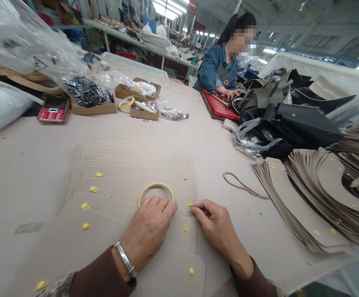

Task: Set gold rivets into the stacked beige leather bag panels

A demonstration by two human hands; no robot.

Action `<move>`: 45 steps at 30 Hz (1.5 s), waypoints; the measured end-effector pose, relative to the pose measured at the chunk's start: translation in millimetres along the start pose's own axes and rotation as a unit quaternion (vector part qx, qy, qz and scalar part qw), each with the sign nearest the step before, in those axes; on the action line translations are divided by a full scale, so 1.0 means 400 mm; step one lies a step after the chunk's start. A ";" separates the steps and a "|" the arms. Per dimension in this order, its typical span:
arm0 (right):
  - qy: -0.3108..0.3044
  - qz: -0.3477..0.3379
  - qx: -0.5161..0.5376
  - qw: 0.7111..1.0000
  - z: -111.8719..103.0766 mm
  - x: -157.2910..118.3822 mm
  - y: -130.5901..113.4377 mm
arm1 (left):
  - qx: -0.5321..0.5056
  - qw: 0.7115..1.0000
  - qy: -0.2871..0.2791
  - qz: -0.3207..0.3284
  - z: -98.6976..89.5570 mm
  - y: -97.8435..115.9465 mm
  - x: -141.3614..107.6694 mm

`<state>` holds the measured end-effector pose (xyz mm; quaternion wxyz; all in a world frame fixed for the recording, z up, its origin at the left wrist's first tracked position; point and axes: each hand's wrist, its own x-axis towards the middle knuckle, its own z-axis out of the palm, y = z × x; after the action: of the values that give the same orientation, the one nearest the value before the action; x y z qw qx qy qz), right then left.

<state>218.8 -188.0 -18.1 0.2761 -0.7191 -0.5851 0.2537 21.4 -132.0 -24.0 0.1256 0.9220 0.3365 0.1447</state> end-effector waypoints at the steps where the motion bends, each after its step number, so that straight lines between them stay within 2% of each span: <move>1: 0.012 -0.024 -0.026 0.999 0.006 -0.005 -0.003 | 0.004 1.000 -0.001 0.002 -0.001 0.000 0.000; 3: 0.036 -0.048 -0.076 0.995 0.020 -0.008 -0.012 | 0.006 1.000 0.003 0.010 -0.005 -0.001 0.000; 6: 0.053 -0.035 -0.117 0.991 0.034 0.006 -0.022 | -0.009 1.000 0.019 0.019 -0.009 -0.002 0.000; 12: 0.025 -0.033 -0.103 0.994 0.022 0.042 -0.035 | -0.025 0.999 0.030 0.019 -0.010 -0.006 0.002; 17: -0.001 -0.046 -0.099 0.994 0.011 0.045 -0.049 | -0.040 0.998 0.042 0.028 -0.021 -0.006 -0.002; 22: -0.022 -0.030 -0.131 0.991 0.014 0.019 -0.065 | -0.063 0.993 0.093 0.039 -0.039 -0.015 -0.011; 25: -0.042 -0.003 -0.141 0.989 0.015 0.000 -0.074 | -0.083 0.985 0.137 0.057 -0.042 -0.023 -0.014; 28: -0.062 -0.007 -0.146 0.987 0.013 -0.010 -0.075 | -0.122 0.972 0.189 0.074 -0.045 -0.024 -0.014; 31: -0.061 -0.031 -0.105 0.992 0.005 -0.008 -0.070 | -0.127 0.970 0.189 0.080 -0.049 -0.015 -0.013; 34: -0.015 -0.056 0.020 0.998 -0.009 -0.003 -0.072 | -0.110 0.978 0.165 0.068 -0.052 -0.002 -0.016; 37: 0.020 -0.154 0.109 0.982 -0.018 -0.005 -0.082 | -0.102 0.980 0.160 0.055 -0.050 0.006 -0.019; 41: 0.020 -0.272 0.080 0.959 -0.005 -0.008 -0.088 | -0.099 0.982 0.150 0.059 -0.041 0.009 -0.020; 45: 0.042 -0.315 0.041 0.947 0.021 -0.005 -0.074 | -0.076 0.982 0.161 0.062 -0.031 0.011 -0.020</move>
<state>191.9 -184.2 -3.4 0.3952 -0.4960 -0.7590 0.1473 13.8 -139.1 -12.5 0.1299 0.8937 0.2824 0.3236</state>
